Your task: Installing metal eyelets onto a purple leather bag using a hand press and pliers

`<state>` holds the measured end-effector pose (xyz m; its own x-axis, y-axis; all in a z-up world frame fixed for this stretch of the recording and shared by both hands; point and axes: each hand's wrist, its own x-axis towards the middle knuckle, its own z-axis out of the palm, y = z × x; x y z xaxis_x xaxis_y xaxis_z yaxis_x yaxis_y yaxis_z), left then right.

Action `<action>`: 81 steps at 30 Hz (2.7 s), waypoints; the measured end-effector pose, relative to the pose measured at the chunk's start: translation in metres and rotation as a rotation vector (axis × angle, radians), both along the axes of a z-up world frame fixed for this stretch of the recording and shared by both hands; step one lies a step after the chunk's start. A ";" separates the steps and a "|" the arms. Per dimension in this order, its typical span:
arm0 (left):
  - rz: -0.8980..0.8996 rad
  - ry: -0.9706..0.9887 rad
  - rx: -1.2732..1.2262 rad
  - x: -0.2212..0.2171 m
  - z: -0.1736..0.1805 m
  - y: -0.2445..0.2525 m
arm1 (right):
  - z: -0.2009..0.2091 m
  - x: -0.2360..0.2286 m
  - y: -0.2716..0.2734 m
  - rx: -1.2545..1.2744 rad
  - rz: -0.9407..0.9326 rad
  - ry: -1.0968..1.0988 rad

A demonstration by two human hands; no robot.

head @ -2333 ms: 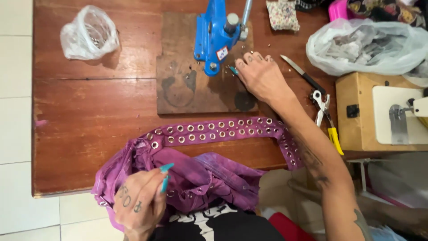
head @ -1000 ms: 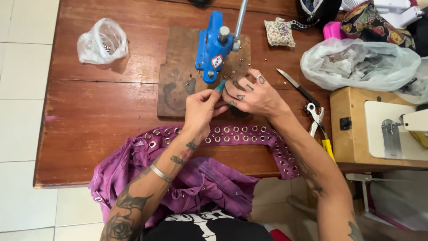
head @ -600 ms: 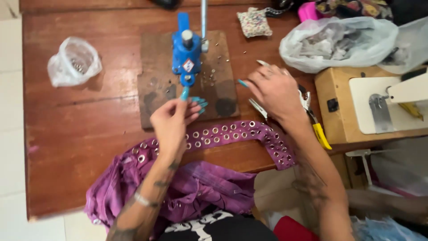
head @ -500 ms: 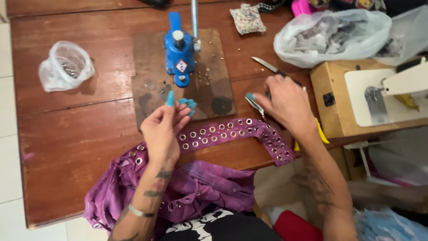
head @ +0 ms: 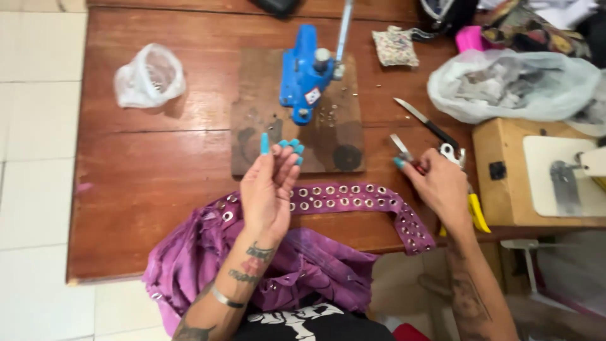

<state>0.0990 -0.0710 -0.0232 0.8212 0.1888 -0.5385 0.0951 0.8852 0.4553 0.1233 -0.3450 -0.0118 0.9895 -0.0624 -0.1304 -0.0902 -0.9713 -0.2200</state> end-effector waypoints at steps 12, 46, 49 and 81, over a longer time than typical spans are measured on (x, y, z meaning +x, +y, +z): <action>0.109 -0.105 0.276 -0.010 0.025 -0.014 | 0.049 -0.073 0.112 0.756 -0.014 -0.254; -0.230 -0.808 1.391 -0.025 0.036 0.040 | 0.052 -0.085 0.138 0.716 0.164 -0.002; -0.226 -0.752 1.358 -0.026 0.026 0.045 | 0.034 -0.088 0.128 0.712 0.184 -0.050; -0.679 -1.329 2.238 0.007 -0.010 -0.063 | 0.007 -0.108 0.046 0.507 -0.247 -0.591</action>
<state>0.1056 -0.1337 -0.0333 0.5456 -0.7460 0.3819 -0.8339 -0.5285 0.1590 0.0153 -0.2994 -0.0049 0.8693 -0.3611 0.3377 -0.0203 -0.7086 -0.7053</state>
